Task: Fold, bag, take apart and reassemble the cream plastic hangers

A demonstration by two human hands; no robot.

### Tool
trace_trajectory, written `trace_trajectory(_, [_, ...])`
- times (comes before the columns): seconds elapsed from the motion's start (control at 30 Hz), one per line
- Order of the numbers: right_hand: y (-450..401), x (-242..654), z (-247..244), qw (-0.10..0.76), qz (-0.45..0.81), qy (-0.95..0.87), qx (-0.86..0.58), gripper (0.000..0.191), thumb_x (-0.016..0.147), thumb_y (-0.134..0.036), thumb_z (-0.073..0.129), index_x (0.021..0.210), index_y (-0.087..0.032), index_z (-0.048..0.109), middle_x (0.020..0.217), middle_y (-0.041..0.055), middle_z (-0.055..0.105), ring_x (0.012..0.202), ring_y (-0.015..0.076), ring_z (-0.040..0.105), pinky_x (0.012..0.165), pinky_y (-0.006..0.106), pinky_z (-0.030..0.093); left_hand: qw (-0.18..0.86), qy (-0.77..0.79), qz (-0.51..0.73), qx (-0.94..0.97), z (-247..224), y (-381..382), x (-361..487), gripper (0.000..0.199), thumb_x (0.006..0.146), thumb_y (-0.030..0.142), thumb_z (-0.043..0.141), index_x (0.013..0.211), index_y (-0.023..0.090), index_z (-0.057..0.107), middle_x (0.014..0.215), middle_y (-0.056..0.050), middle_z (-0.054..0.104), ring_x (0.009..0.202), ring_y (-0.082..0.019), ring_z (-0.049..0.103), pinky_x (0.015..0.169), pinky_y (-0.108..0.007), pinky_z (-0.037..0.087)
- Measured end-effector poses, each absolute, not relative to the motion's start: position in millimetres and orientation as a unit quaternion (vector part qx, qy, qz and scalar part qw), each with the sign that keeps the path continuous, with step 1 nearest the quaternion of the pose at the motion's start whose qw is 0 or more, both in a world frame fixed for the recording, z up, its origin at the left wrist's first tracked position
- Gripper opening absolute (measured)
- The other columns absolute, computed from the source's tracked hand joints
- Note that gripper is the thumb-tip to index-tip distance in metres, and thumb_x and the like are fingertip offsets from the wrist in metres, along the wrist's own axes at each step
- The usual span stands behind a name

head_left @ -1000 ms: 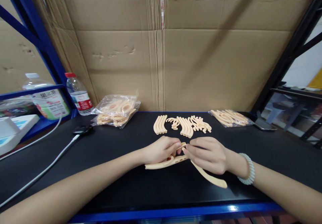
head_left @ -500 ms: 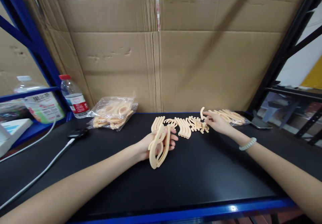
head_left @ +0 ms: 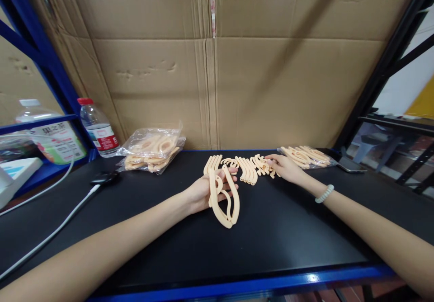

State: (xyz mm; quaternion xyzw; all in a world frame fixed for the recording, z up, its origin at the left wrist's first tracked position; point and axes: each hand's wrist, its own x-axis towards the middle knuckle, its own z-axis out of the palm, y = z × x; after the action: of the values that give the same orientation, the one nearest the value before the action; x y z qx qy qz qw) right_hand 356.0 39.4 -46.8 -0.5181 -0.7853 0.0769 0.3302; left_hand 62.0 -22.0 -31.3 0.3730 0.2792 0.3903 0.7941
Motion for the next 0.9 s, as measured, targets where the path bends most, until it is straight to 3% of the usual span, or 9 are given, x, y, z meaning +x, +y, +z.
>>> trace_trajectory(0.13, [10.7,334.1,-35.1,0.367,0.017,-0.809,-0.459,0.032,0.091,-0.033,0.048,0.111,-0.012,0.061,0.084,0.0085,0.061,0.081,0.022,0.057,0.078,0.039,0.046,0.783,0.301,0.409,0.359,-28.9,-24.0,66.2,0.026,0.096,0.017,0.045,0.109,0.009,0.067,0.079,-0.009,0.068,0.077,-0.019,0.069,0.079,-0.032,0.056])
trace_trajectory(0.2, [-14.1,314.0,-27.7,0.375,-0.026,-0.87,-0.319,0.032,0.091,-0.033,0.053,0.118,-0.015,0.057,0.102,0.0116,0.061,0.097,0.0233,0.054,0.086,0.041,0.045,0.778,0.303,0.415,0.362,-28.4,-25.3,68.3,0.026,0.096,0.016,0.045,0.109,0.009,0.066,0.079,-0.009,0.068,0.076,-0.019,0.069,0.078,-0.032,0.056])
trace_trajectory(0.37, [-60.6,272.6,-21.7,0.247,-0.092,-0.958,-0.111,0.025,0.091,-0.036,0.058,0.105,-0.017,0.061,0.106,0.0091,0.063,0.106,0.0226,0.052,0.096,0.041,0.041,0.765,0.314,0.412,0.383,-27.7,-28.6,70.1,0.022,0.094,0.014,0.048,0.106,0.01,0.065,0.079,-0.009,0.068,0.068,-0.016,0.066,0.065,-0.026,0.055])
trace_trajectory(0.47, [-63.7,268.0,-26.4,0.215,-0.145,-0.959,-0.115,0.016,0.095,-0.029,0.051,0.095,-0.017,0.062,0.1,0.0071,0.065,0.106,0.022,0.053,0.098,0.042,0.039,0.763,0.329,0.421,0.363,-26.7,-29.5,69.9,0.018,0.094,0.019,0.051,0.098,0.011,0.066,0.078,-0.008,0.068,0.067,-0.014,0.065,0.067,-0.024,0.054])
trace_trajectory(0.6, [-57.0,271.2,-29.7,0.223,-0.136,-0.955,-0.138,0.016,0.095,-0.029,0.051,0.093,-0.017,0.062,0.1,0.0077,0.065,0.105,0.0211,0.053,0.097,0.043,0.04,0.762,0.319,0.431,0.364,-26.5,-33.6,70.9,0.035,0.093,0.044,0.053,0.087,0.011,0.066,0.079,-0.008,0.067,0.073,-0.017,0.065,0.075,-0.031,0.055])
trace_trajectory(0.67, [-50.3,275.4,-28.6,0.242,-0.11,-0.954,-0.137,0.02,0.093,-0.034,0.054,0.099,-0.017,0.062,0.103,0.0094,0.064,0.105,0.0218,0.054,0.097,0.044,0.042,0.736,0.312,0.433,0.417,-27.5,-37.7,72.2,0.025,0.087,0.035,0.064,0.09,0.011,0.066,0.084,-0.009,0.068,0.078,-0.018,0.065,0.078,-0.03,0.054])
trace_trajectory(0.77, [-30.2,292.6,-26.7,0.337,-0.052,-0.925,-0.167,0.028,0.094,-0.039,0.051,0.109,-0.017,0.06,0.104,0.011,0.064,0.102,0.0222,0.057,0.091,0.043,0.048,0.699,0.323,0.445,0.457,-29.2,-43.3,73.9,0.014,0.079,0.013,0.071,0.092,0.01,0.067,0.088,-0.008,0.069,0.078,-0.014,0.065,0.08,-0.026,0.053])
trace_trajectory(0.83, [-11.1,312.3,-28.2,0.387,-0.042,-0.889,-0.242,0.025,0.099,-0.029,0.041,0.112,-0.018,0.059,0.106,0.0108,0.065,0.104,0.0219,0.059,0.092,0.045,0.048,0.694,0.335,0.453,0.448,-29.6,-44.7,74.3,0.009,0.081,0.009,0.068,0.09,0.01,0.068,0.088,-0.007,0.069,0.076,-0.013,0.064,0.08,-0.026,0.054])
trace_trajectory(0.9, [7.8,334.2,-33.5,0.341,-0.069,-0.89,-0.295,0.03,0.097,-0.03,0.043,0.122,-0.019,0.056,0.12,0.0129,0.062,0.116,0.025,0.055,0.099,0.05,0.045,0.696,0.341,0.459,0.435,-29.4,-44.4,74.1,0.007,0.083,0.006,0.064,0.088,0.01,0.068,0.087,-0.007,0.068,0.076,-0.012,0.065,0.079,-0.026,0.055])
